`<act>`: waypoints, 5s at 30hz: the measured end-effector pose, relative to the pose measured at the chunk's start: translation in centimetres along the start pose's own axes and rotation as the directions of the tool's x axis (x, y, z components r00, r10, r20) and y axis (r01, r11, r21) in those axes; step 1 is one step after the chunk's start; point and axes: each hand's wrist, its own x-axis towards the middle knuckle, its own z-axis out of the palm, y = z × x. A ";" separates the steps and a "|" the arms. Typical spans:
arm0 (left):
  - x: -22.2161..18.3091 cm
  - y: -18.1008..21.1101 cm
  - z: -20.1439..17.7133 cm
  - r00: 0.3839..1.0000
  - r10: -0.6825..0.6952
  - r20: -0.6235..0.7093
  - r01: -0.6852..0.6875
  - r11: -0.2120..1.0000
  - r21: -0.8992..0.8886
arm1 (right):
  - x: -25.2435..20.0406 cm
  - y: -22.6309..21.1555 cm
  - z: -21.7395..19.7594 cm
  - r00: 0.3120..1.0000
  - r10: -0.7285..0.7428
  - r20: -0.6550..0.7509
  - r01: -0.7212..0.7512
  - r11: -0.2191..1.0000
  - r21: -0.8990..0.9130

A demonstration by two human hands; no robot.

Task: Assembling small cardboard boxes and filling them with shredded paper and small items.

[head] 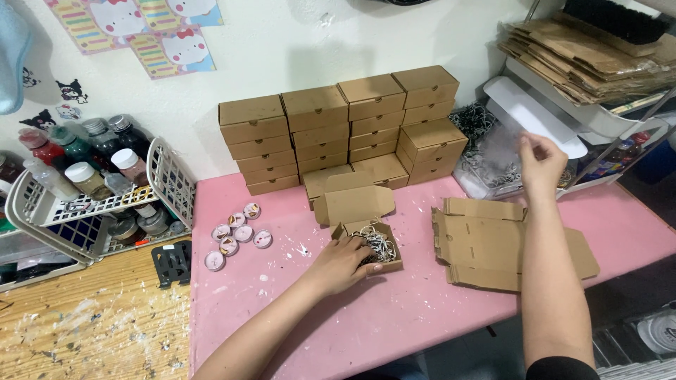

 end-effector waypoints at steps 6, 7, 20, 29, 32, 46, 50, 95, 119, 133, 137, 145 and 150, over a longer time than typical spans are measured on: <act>0.0 0.1 0.0 1.000 -0.009 0.012 0.009 1.000 -0.001 | 0.9 -0.6 -0.6 0.953 -0.285 -0.105 0.279 0.958 -0.061; 0.0 0.0 0.0 1.000 -0.009 0.013 0.009 1.000 0.000 | 1.0 -0.3 -0.7 0.953 -0.284 -0.105 0.279 0.958 -0.061; 0.0 0.0 -1.4 0.996 -0.011 -0.085 0.019 0.996 0.090 | -8.4 -12.6 3.4 0.985 0.132 0.113 -0.160 0.940 0.301; 0.9 -3.1 -4.1 0.949 -0.308 -0.068 0.289 0.936 -0.203 | -17.3 -15.1 10.8 0.795 0.177 0.581 -0.461 0.798 0.388; 0.8 -4.3 -6.2 0.880 -0.475 -0.020 0.349 0.674 -0.651 | -19.2 -16.4 12.2 0.728 0.156 0.667 -0.492 0.797 0.350; -2.4 -3.0 -11.2 0.912 0.060 -0.405 -0.168 0.957 -0.237 | -23.3 -13.5 14.4 0.712 -0.035 0.702 -0.458 0.735 0.501; -2.4 -3.1 -11.2 0.923 0.001 -0.385 -0.120 0.951 -0.285 | -23.5 -13.9 14.0 0.683 -0.025 0.730 -0.476 0.743 0.471; -3.2 -4.7 -12.9 0.883 0.041 -0.468 -0.227 0.909 -0.349 | -15.2 -22.3 15.7 0.141 -0.193 0.971 -0.018 0.980 0.198; -7.5 -9.2 -17.3 0.763 -0.491 -0.421 0.413 0.871 -0.268 | -26.0 -16.8 27.2 0.030 -0.042 0.999 0.265 0.964 0.033; -7.3 -9.4 -16.6 0.701 -0.390 -0.597 0.354 0.917 -0.184 | -26.8 -21.6 28.1 0.224 -0.068 0.972 0.340 0.940 -0.013; -6.7 -9.6 -16.3 0.748 -0.543 -0.382 0.485 0.840 -0.244 | -23.5 -22.6 22.7 0.170 0.060 0.984 -0.095 0.995 -0.044; -4.8 -10.7 -12.3 0.960 -0.271 -0.065 0.210 0.856 -0.472 | -18.6 -15.9 16.1 0.398 -0.086 0.913 -0.375 0.893 0.247; -3.0 -8.1 -10.5 0.997 -0.026 0.070 0.061 0.815 -0.576 | -17.4 -15.5 14.2 0.480 -0.033 0.876 -0.517 0.797 0.313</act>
